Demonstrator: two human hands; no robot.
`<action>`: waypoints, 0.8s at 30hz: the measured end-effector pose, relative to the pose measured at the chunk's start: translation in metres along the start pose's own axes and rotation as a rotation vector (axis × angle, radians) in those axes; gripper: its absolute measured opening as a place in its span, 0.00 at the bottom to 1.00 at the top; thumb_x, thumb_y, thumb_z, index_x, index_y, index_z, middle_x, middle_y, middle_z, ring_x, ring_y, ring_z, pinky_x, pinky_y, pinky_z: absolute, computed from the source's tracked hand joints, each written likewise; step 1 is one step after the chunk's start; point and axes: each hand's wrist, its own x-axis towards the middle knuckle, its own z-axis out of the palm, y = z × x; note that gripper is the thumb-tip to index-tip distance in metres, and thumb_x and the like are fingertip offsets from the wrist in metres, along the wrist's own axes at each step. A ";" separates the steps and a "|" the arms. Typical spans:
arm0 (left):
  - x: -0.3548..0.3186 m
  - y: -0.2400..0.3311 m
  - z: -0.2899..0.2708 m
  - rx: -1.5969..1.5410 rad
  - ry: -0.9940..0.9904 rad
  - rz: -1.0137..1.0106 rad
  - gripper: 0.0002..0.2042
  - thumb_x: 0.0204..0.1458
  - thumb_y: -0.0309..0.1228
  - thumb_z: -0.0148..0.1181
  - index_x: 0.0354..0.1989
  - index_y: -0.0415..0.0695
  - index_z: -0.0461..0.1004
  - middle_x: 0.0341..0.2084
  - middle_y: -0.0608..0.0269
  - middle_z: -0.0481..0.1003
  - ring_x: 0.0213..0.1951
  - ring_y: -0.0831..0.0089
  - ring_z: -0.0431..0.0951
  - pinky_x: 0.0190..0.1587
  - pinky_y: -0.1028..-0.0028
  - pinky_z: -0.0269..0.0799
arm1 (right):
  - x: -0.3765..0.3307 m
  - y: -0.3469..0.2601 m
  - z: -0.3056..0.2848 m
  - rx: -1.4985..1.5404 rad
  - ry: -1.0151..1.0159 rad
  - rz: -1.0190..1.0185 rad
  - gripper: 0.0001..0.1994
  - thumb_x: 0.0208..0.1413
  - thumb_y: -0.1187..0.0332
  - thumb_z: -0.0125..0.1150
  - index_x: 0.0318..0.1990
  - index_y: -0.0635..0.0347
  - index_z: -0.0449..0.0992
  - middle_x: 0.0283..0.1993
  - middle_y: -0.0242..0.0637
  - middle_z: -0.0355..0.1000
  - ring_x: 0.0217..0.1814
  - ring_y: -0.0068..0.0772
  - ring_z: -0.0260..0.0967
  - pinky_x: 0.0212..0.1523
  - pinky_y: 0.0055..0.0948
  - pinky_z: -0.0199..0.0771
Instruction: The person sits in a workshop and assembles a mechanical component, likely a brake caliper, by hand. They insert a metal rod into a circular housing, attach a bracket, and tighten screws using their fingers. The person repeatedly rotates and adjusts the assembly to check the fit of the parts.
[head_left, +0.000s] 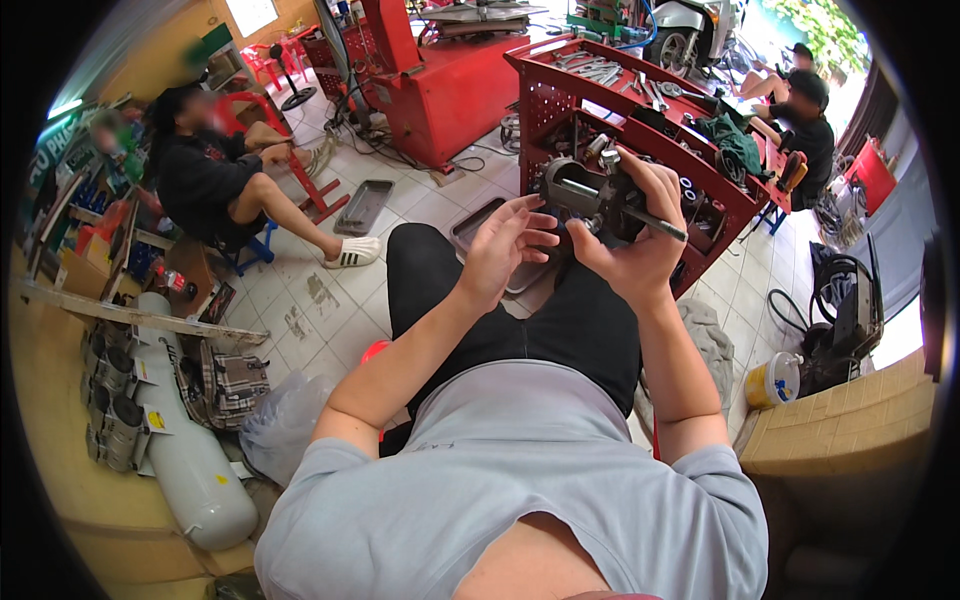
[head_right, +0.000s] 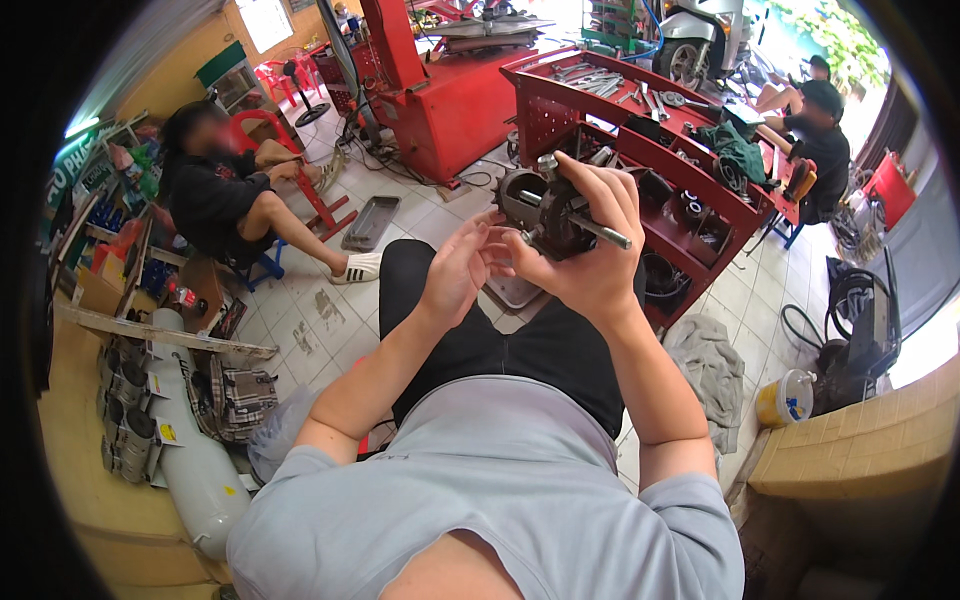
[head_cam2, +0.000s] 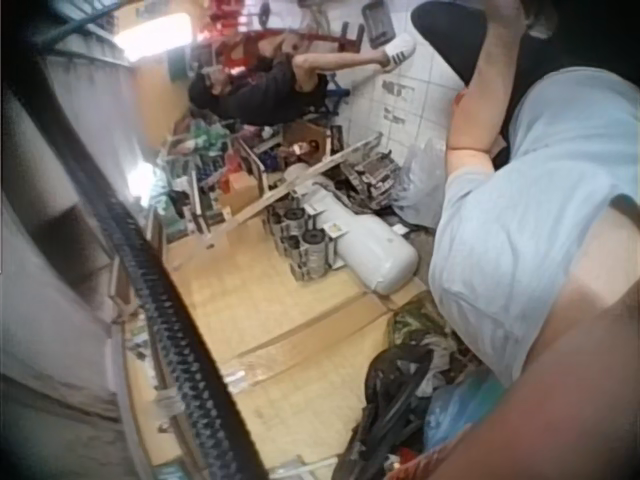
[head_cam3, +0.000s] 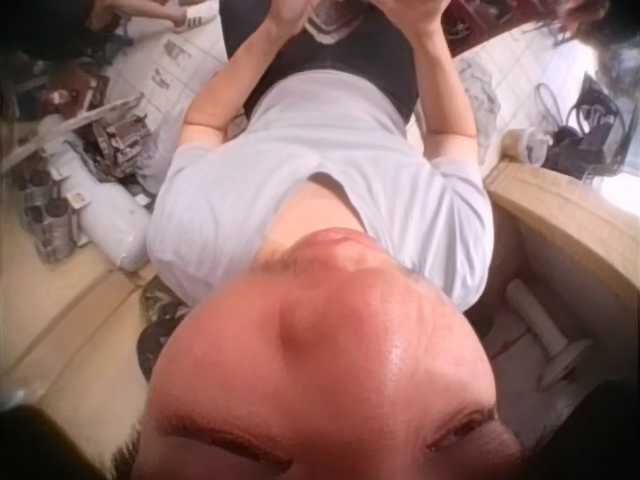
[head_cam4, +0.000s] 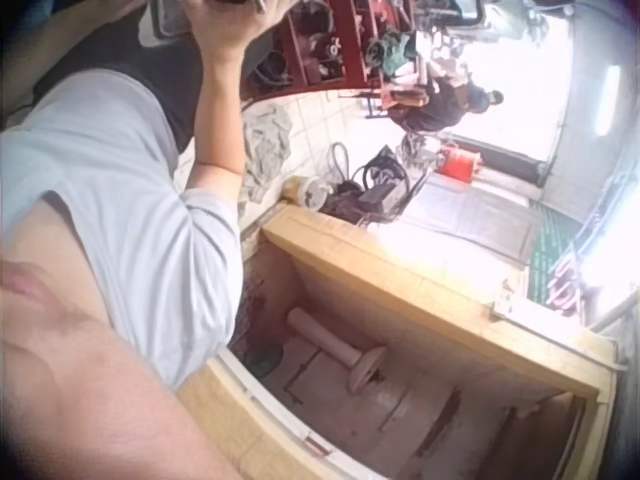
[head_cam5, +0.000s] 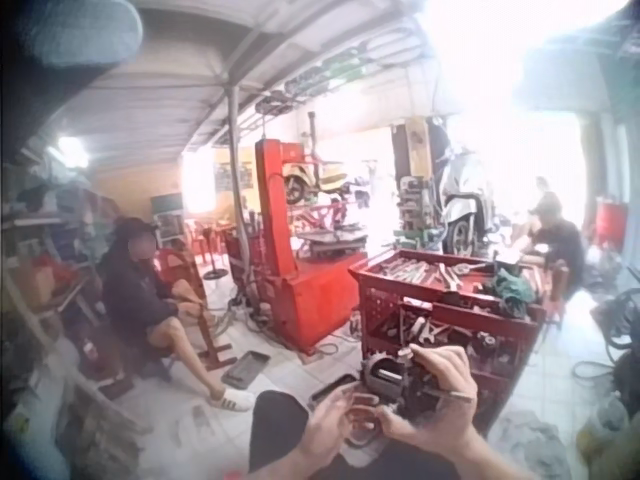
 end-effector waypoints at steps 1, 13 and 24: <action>-0.001 0.000 0.000 0.008 -0.003 -0.005 0.18 0.66 0.38 0.45 0.58 0.42 0.64 0.44 0.57 0.74 0.43 0.71 0.78 0.41 0.73 0.74 | 0.000 -0.001 0.000 0.000 -0.001 0.005 0.34 0.29 0.64 0.75 0.50 0.66 0.75 0.41 0.39 0.74 0.42 0.39 0.68 0.49 0.34 0.70; 0.044 0.000 -0.037 1.204 -0.041 0.486 0.37 0.34 0.34 0.77 0.55 0.38 0.66 0.46 0.55 0.73 0.50 0.67 0.74 0.54 0.68 0.70 | -0.020 0.057 0.051 0.124 -0.441 0.217 0.31 0.31 0.58 0.72 0.46 0.66 0.78 0.41 0.45 0.76 0.45 0.42 0.72 0.48 0.33 0.73; 0.132 -0.063 -0.131 0.725 -0.014 0.080 0.08 0.44 0.32 0.66 0.28 0.39 0.78 0.19 0.64 0.77 0.25 0.74 0.79 0.32 0.73 0.74 | -0.039 0.166 0.157 0.397 -0.881 0.567 0.47 0.33 0.57 0.77 0.64 0.63 0.61 0.47 0.42 0.65 0.52 0.34 0.65 0.55 0.31 0.67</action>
